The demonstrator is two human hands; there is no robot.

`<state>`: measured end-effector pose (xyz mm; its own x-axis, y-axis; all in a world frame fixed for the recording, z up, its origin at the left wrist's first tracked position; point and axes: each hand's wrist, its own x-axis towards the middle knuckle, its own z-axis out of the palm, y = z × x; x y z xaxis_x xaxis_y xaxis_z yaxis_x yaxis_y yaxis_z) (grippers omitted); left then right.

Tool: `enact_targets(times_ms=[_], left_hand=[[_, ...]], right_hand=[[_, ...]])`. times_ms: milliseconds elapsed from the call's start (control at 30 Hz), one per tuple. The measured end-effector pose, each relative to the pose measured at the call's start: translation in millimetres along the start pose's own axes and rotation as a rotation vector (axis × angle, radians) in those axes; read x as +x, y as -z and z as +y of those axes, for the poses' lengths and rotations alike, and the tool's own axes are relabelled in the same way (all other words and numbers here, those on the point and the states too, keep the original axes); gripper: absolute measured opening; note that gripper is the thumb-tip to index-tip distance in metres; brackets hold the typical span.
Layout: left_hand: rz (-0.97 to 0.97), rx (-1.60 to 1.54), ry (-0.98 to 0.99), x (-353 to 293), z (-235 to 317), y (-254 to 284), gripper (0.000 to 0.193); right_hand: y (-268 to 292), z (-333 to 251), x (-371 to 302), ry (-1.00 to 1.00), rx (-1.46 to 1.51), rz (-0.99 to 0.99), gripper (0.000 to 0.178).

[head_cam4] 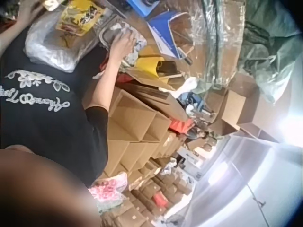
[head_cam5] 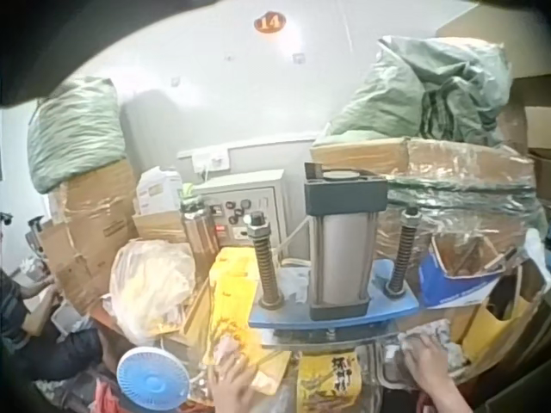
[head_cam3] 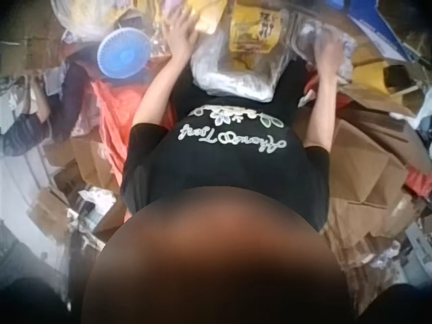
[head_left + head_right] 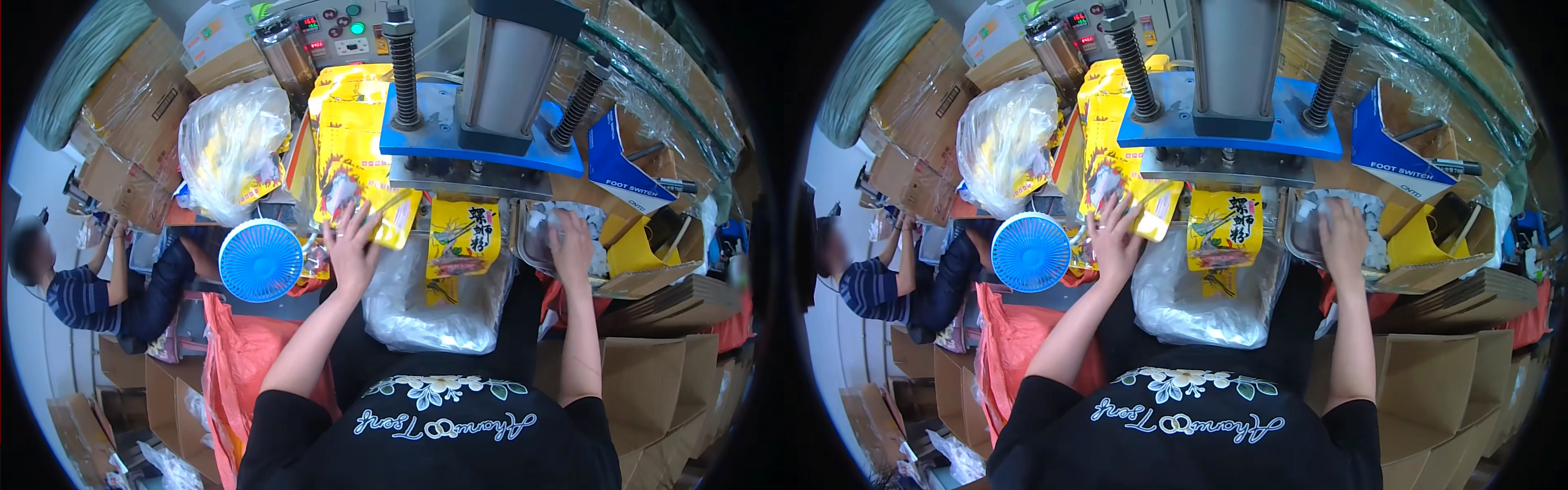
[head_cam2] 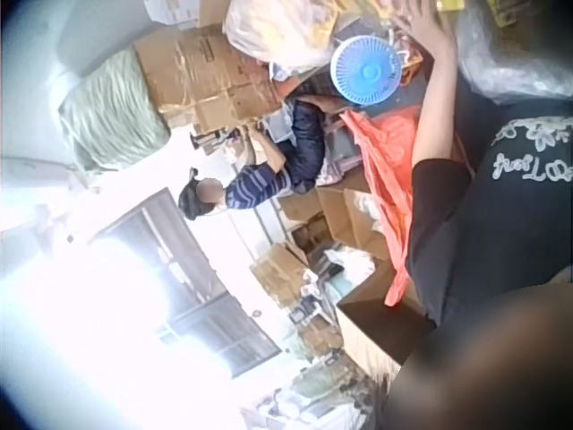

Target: The recorder is packing yellow product packets into clear plastic bags and using a machine to seal them.

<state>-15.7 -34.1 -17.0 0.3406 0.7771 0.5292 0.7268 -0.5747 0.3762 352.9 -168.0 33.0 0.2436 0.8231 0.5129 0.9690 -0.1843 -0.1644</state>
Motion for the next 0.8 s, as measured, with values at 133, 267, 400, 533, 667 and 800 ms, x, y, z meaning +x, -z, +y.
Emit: enact_targets(times_ms=[133, 267, 400, 533, 667, 800], left_hand=[[0.106, -0.254, 0.080, 4.3, 9.2, 32.0, 0.008], [-0.062, -0.895, 0.389, -4.6, 52.2, 51.5, 0.006], [-0.226, -0.816, 0.358, -30.0, 61.7, 20.8, 0.008], [-0.430, -0.865, 0.268, -47.6, 74.2, 8.5, 0.011], [-0.595, -0.871, 0.312, -46.3, 74.5, -1.1, 0.018], [-0.574, -0.898, 0.518, -11.0, 89.6, -2.6, 0.029]], right_hand=[[12.7, 4.4, -10.1, -0.104, 0.149, 0.055, 0.022], [20.3, -34.4, -7.4, -0.229, 0.534, -0.022, 0.024], [43.7, -97.0, 6.0, 0.207, 0.543, -0.162, 0.015], [44.1, -117.5, 4.6, 0.394, 0.499, -0.387, 0.014], [24.1, -112.2, 3.2, 0.420, 0.618, -0.494, 0.019], [21.8, -94.9, 8.2, -0.063, 0.763, -0.349, 0.032]])
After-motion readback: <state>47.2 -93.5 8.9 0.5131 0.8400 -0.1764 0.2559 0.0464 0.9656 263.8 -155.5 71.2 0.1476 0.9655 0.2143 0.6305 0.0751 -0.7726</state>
